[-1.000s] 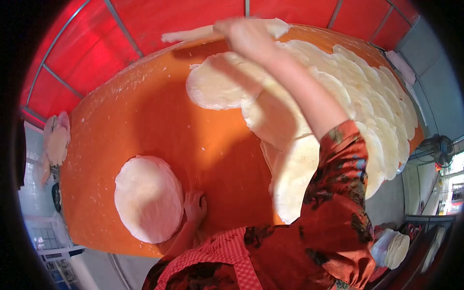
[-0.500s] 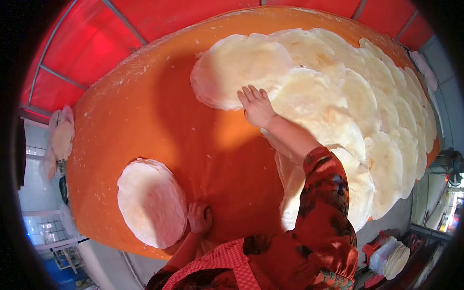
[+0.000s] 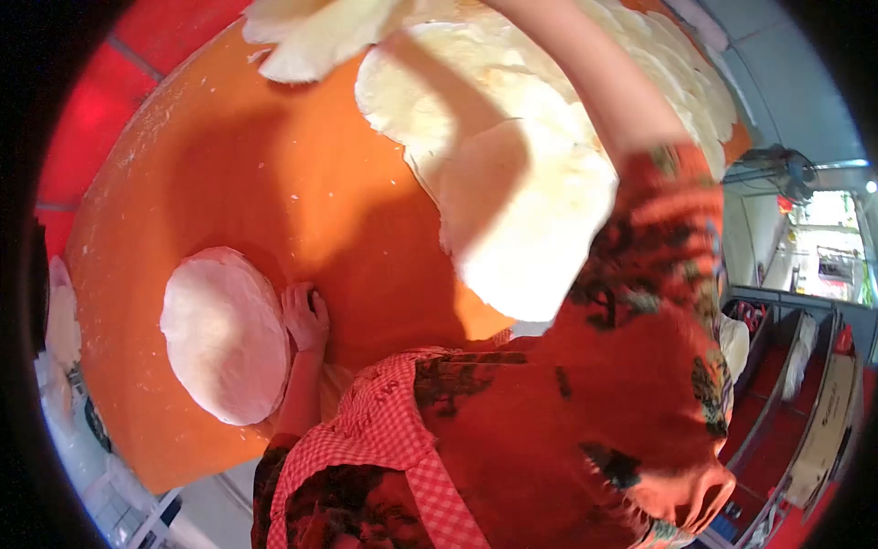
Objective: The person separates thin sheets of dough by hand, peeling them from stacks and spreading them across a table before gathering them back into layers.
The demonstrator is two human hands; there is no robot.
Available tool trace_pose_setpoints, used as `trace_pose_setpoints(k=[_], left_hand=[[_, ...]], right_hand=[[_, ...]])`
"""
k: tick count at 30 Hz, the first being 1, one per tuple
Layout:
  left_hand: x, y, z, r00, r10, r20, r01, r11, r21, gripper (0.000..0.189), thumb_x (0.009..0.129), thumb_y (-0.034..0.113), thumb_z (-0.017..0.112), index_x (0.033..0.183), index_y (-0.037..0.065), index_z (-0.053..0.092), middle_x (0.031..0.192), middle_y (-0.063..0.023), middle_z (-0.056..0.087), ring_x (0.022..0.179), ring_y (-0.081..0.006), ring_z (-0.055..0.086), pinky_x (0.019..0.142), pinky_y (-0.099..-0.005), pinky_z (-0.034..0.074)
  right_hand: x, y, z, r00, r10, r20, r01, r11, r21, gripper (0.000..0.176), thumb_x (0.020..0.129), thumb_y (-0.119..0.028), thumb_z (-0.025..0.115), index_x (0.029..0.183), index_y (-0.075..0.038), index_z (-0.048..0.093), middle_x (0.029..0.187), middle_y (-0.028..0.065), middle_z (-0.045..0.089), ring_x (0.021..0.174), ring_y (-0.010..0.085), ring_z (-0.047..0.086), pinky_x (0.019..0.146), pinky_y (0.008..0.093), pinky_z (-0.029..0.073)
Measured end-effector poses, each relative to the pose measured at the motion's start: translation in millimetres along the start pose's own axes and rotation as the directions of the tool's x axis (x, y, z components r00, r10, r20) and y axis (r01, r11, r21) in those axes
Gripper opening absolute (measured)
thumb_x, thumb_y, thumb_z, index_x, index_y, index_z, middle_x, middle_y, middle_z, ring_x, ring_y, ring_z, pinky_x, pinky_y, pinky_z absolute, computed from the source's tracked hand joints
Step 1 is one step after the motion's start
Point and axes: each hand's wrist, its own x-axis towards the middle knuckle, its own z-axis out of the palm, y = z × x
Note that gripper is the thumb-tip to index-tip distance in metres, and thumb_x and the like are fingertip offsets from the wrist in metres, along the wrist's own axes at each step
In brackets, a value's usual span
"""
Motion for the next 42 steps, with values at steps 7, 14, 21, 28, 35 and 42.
trace_pose_setpoints(k=[7, 14, 21, 28, 35, 42], left_hand=[[-7.7, 13.3, -8.4, 0.996, 0.064, -0.064, -0.067, 0.996, -0.053, 0.009, 0.076, 0.005, 0.053, 0.085, 0.003, 0.053, 0.088, -0.0152, 0.052, 0.085, -0.0364, 0.05, 0.076, -0.0456, 0.042], [1.8, -34.0, 10.9, 0.996, 0.062, -0.056, -0.066, 0.995, -0.071, 0.01, 0.075, 0.002, 0.056, 0.085, 0.004, 0.055, 0.086, -0.0125, 0.053, 0.084, -0.033, 0.051, 0.074, -0.0422, 0.043], [-18.8, 80.1, 25.5, 0.891, -0.255, 0.375, 0.453, 0.554, -0.698, 0.013, 0.088, 0.006, 0.06, 0.1, 0.002, 0.058, 0.09, -0.002, 0.059, 0.082, -0.0122, 0.058, 0.072, -0.0249, 0.048], [21.4, 135.8, 83.4, 0.873, -0.385, 0.3, 0.487, 0.646, -0.588, 0.025, 0.085, 0.013, 0.064, 0.107, 0.004, 0.055, 0.092, -0.0063, 0.061, 0.08, -0.0135, 0.06, 0.07, -0.0271, 0.05], [13.4, 181.1, 69.2, 0.607, -0.564, 0.561, 0.762, 0.21, -0.613, 0.039, 0.081, 0.011, 0.063, 0.116, 0.006, 0.045, 0.084, -0.0072, 0.062, 0.077, -0.0185, 0.062, 0.064, -0.0297, 0.051], [9.0, 193.3, 74.2, 0.579, -0.5, 0.644, 0.696, -0.11, -0.71, 0.03, 0.085, 0.016, 0.059, 0.113, 0.007, 0.05, 0.103, -0.0099, 0.06, 0.091, -0.0234, 0.062, 0.078, -0.0404, 0.054]], right_hand=[[-334.6, -106.3, -20.1, 0.942, 0.283, 0.18, -0.283, 0.959, -0.029, 0.039, 0.071, -0.002, 0.061, 0.11, -0.004, 0.066, 0.104, 0.0135, 0.067, 0.098, 0.0311, 0.063, 0.086, 0.0396, 0.051], [-422.3, -169.2, 74.1, 0.871, 0.408, 0.272, -0.435, 0.9, 0.043, 0.045, 0.061, -0.015, 0.072, 0.105, -0.015, 0.063, 0.119, 0.0027, 0.058, 0.109, 0.0239, 0.053, 0.085, 0.04, 0.046], [-440.4, -154.2, 46.6, 0.885, 0.34, 0.319, -0.402, 0.903, 0.153, 0.048, 0.062, -0.015, 0.073, 0.109, -0.011, 0.061, 0.123, 0.0065, 0.055, 0.113, 0.0265, 0.05, 0.088, 0.0412, 0.045], [-450.9, -122.1, 44.2, 0.944, 0.151, 0.293, -0.259, 0.889, 0.378, 0.043, 0.069, -0.01, 0.066, 0.111, -0.004, 0.061, 0.122, 0.0132, 0.056, 0.111, 0.0303, 0.051, 0.094, 0.0404, 0.043], [-470.9, -93.0, 38.7, 0.977, 0.057, 0.207, -0.116, 0.951, 0.288, 0.047, 0.072, -0.006, 0.061, 0.119, -0.006, 0.057, 0.127, 0.0125, 0.051, 0.12, 0.0273, 0.046, 0.098, 0.0441, 0.034], [-455.5, -75.5, 49.2, 0.996, 0.016, 0.085, -0.036, 0.97, 0.24, 0.042, 0.072, -0.006, 0.06, 0.114, -0.008, 0.061, 0.117, 0.0079, 0.059, 0.111, 0.0248, 0.054, 0.09, 0.0396, 0.042]])
